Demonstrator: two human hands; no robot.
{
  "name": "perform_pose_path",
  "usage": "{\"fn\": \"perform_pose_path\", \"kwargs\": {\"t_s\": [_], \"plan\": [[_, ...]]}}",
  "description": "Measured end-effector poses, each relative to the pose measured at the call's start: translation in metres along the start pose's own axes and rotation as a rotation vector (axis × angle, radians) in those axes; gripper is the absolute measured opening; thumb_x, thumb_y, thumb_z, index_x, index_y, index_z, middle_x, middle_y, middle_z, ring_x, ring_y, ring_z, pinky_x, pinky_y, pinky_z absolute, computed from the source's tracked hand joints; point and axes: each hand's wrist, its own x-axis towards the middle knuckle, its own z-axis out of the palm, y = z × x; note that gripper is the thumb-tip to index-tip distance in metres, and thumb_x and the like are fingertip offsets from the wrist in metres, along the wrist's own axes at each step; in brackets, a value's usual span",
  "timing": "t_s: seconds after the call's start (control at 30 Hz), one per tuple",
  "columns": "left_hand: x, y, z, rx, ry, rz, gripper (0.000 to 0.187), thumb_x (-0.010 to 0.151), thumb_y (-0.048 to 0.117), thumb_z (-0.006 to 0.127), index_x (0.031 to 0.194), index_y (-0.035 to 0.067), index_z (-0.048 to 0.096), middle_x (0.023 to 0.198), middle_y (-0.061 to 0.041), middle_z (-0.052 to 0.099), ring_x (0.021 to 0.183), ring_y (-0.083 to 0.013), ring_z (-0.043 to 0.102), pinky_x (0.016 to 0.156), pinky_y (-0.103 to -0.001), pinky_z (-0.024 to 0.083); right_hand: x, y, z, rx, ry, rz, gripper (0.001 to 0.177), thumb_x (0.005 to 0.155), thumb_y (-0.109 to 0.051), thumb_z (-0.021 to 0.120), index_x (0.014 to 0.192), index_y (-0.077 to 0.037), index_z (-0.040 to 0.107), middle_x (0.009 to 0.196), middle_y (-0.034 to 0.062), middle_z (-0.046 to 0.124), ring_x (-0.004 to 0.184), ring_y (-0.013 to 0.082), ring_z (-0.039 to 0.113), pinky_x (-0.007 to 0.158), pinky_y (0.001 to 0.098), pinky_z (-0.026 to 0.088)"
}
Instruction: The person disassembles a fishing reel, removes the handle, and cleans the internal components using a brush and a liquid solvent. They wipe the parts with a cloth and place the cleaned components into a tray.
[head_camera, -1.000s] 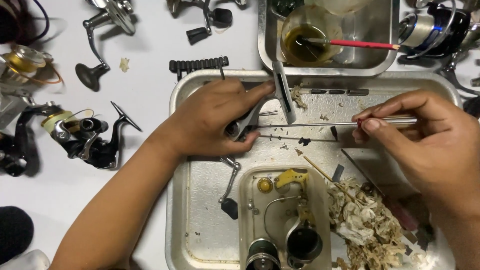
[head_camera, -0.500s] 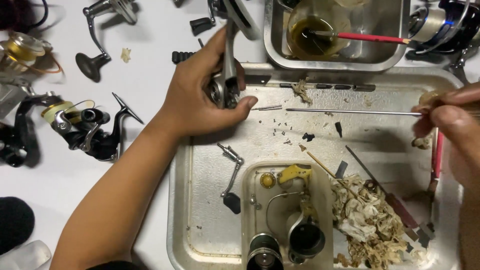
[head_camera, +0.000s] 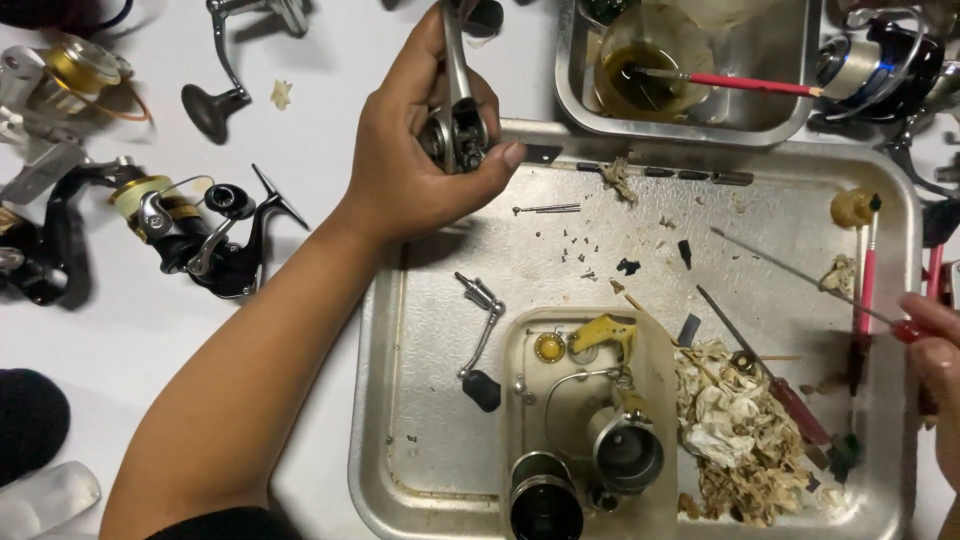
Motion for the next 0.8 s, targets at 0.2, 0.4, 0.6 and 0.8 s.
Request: {"fn": "perform_pose_path", "kwargs": {"t_s": [0.2, 0.4, 0.6, 0.8], "plan": [[0.0, -0.004, 0.0, -0.059, 0.008, 0.041, 0.079, 0.099, 0.012, 0.082, 0.159, 0.005, 0.03, 0.096, -0.004, 0.063, 0.087, -0.0125, 0.064, 0.08, -0.023, 0.058, -0.027, 0.002, 0.013, -0.033, 0.126, -0.389, 0.034, 0.119, 0.0, 0.043, 0.145, 0.02, 0.054, 0.136, 0.0346, 0.052, 0.126, 0.045, 0.053, 0.11, 0.0499, 0.044], [-0.001, -0.008, 0.0, -0.058, -0.008, 0.039, 0.085, 0.099, 0.008, 0.085, 0.162, 0.006, 0.028, 0.096, -0.004, 0.064, 0.087, -0.011, 0.064, 0.081, -0.023, 0.057, -0.051, -0.074, 0.023, -0.115, 0.178, -0.332, 0.031, 0.117, 0.011, 0.044, 0.142, 0.016, 0.061, 0.134, 0.0316, 0.056, 0.125, 0.0402, 0.053, 0.11, 0.0474, 0.042], [-0.001, -0.009, -0.001, -0.056, -0.014, 0.056, 0.082, 0.1, 0.01, 0.085, 0.16, 0.006, 0.03, 0.098, -0.005, 0.065, 0.089, -0.0118, 0.064, 0.081, -0.024, 0.057, -0.057, -0.121, 0.037, 0.004, 0.211, -0.156, 0.024, 0.115, 0.008, 0.052, 0.135, 0.008, 0.064, 0.13, 0.0231, 0.059, 0.119, 0.032, 0.055, 0.102, 0.0384, 0.044], [0.001, -0.003, -0.001, -0.045, -0.013, 0.079, 0.07, 0.099, 0.011, 0.083, 0.151, 0.005, 0.037, 0.097, -0.005, 0.064, 0.089, -0.0131, 0.065, 0.081, -0.025, 0.057, -0.047, -0.103, 0.032, -0.381, 0.233, -0.305, 0.023, 0.11, -0.004, 0.068, 0.13, 0.004, 0.076, 0.121, 0.0226, 0.072, 0.12, 0.0356, 0.059, 0.101, 0.046, 0.043]]}}
